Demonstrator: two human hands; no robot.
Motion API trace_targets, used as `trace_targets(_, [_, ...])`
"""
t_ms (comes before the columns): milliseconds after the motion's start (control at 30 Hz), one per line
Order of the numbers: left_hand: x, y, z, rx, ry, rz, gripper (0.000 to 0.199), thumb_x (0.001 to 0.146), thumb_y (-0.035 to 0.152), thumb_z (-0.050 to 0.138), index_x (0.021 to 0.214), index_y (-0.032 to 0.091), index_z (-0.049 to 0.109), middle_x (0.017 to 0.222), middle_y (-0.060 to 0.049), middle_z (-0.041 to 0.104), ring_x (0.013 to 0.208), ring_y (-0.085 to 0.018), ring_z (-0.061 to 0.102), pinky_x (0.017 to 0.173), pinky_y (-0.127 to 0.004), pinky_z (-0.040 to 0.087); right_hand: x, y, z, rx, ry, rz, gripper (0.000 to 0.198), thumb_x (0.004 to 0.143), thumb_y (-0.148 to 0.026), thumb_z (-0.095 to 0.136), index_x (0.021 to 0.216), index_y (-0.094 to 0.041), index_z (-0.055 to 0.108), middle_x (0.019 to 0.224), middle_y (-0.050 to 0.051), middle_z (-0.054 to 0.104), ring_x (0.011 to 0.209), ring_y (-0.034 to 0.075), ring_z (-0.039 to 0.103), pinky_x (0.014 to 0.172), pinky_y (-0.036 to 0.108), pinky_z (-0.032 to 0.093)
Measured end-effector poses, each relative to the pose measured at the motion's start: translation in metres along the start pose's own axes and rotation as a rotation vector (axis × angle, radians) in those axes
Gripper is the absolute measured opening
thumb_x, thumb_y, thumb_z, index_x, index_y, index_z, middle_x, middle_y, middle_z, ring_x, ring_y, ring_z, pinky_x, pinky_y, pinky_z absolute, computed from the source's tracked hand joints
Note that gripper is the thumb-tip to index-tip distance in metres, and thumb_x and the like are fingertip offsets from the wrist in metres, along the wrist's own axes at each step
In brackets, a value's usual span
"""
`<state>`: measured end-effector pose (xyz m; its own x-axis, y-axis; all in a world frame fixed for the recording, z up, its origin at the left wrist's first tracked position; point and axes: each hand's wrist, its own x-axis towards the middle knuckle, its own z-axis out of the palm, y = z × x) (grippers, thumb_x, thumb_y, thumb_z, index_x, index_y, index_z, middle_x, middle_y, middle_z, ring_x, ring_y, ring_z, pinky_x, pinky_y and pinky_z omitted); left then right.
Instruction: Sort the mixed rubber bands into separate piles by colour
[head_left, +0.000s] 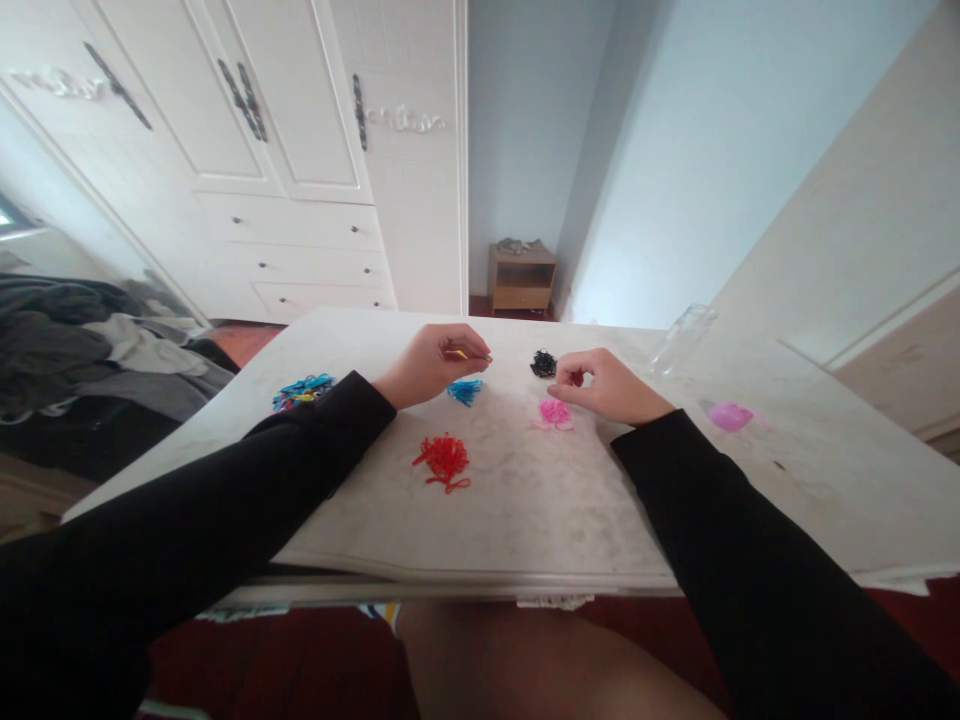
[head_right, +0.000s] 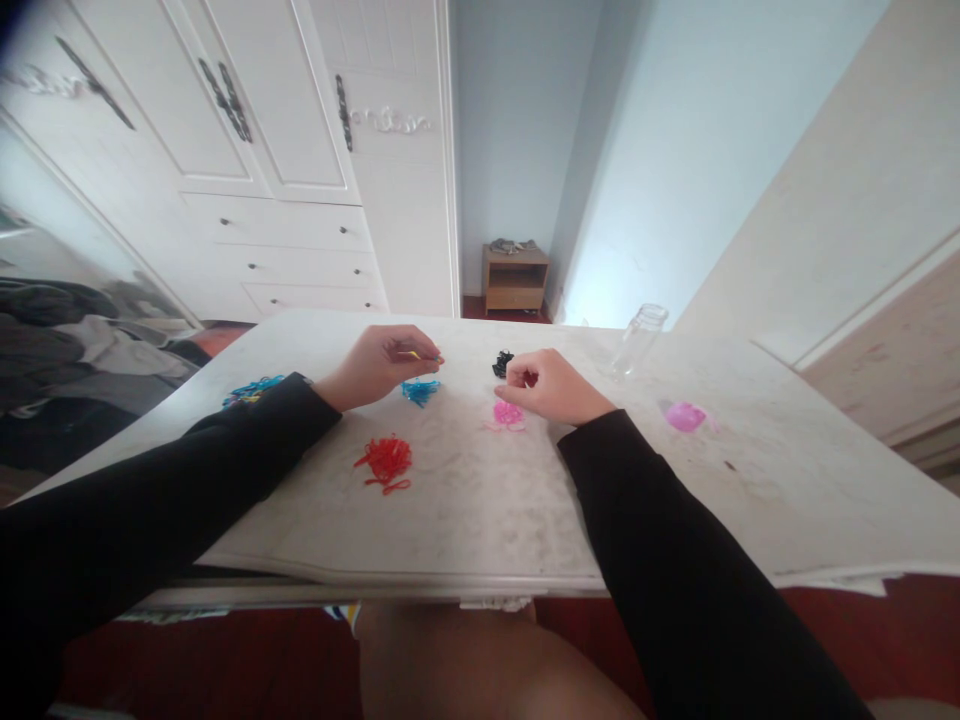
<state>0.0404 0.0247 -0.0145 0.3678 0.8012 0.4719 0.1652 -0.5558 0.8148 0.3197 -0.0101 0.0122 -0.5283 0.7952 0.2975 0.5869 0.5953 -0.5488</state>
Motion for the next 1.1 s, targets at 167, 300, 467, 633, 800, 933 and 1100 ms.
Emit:
trace_targets(167, [-0.002,0.003,0.000,-0.052,-0.044,-0.027,0.031,0.074,0.039,0.086,0.086,0.013,0.073,0.083,-0.010,0.079,0.078,-0.020,0.077,0.073,-0.031,0.064,0.002,-0.004,0.003,-0.004,0.069,-0.044,0.017,0.081,-0.031,0.066,0.069,-0.019,0.064,0.072,0.001,0.061,0.072,0.016,0.055,0.070,0.031,0.042])
trace_targets(300, [-0.003,0.003,0.000,-0.029,-0.070,-0.061,0.030,0.073,0.038,0.086,0.086,0.013,0.075,0.080,-0.009,0.079,0.076,-0.021,0.077,0.070,-0.031,0.065,0.003,-0.007,0.006,0.025,0.070,-0.089,0.014,0.082,-0.031,0.066,0.078,-0.018,0.070,0.082,0.005,0.066,0.080,0.019,0.059,0.076,0.034,0.046])
trace_targets(467, [-0.004,0.005,0.001,-0.070,-0.103,-0.077,0.029,0.074,0.038,0.086,0.084,0.013,0.075,0.081,-0.009,0.080,0.076,-0.021,0.078,0.073,-0.033,0.066,0.001,-0.019,0.014,0.036,0.044,-0.165,0.028,0.083,-0.029,0.070,0.109,-0.021,0.072,0.109,0.009,0.071,0.102,0.025,0.063,0.089,0.041,0.050])
trace_targets(633, [-0.005,0.006,0.002,-0.096,-0.125,-0.053,0.029,0.075,0.038,0.086,0.084,0.014,0.074,0.081,-0.009,0.080,0.076,-0.021,0.078,0.072,-0.031,0.066,0.001,-0.032,0.020,0.039,-0.047,-0.234,0.045,0.087,-0.032,0.070,0.132,-0.028,0.065,0.134,0.009,0.066,0.125,0.030,0.057,0.103,0.050,0.048])
trace_targets(800, [-0.005,0.004,0.001,-0.083,-0.127,-0.026,0.033,0.075,0.042,0.087,0.081,0.014,0.070,0.079,-0.009,0.080,0.075,-0.021,0.078,0.069,-0.030,0.064,0.002,-0.032,0.022,0.044,-0.098,-0.290,0.052,0.088,-0.034,0.070,0.140,-0.029,0.062,0.145,0.009,0.061,0.135,0.030,0.052,0.116,0.056,0.038])
trace_targets(933, [-0.005,0.005,0.001,-0.080,-0.111,-0.031,0.036,0.074,0.045,0.087,0.079,0.015,0.067,0.078,-0.009,0.079,0.074,-0.021,0.078,0.068,-0.031,0.064,0.002,-0.031,0.022,0.037,-0.105,-0.285,0.056,0.089,-0.033,0.070,0.144,-0.030,0.060,0.148,0.009,0.059,0.137,0.031,0.051,0.117,0.057,0.038])
trace_targets(1100, [-0.006,0.008,0.002,-0.102,-0.100,-0.046,0.037,0.077,0.047,0.084,0.081,0.015,0.066,0.078,-0.008,0.079,0.072,-0.019,0.077,0.066,-0.029,0.063,0.002,-0.033,0.021,0.029,-0.093,-0.265,0.056,0.089,-0.033,0.070,0.144,-0.028,0.061,0.147,0.010,0.059,0.136,0.031,0.053,0.117,0.056,0.039])
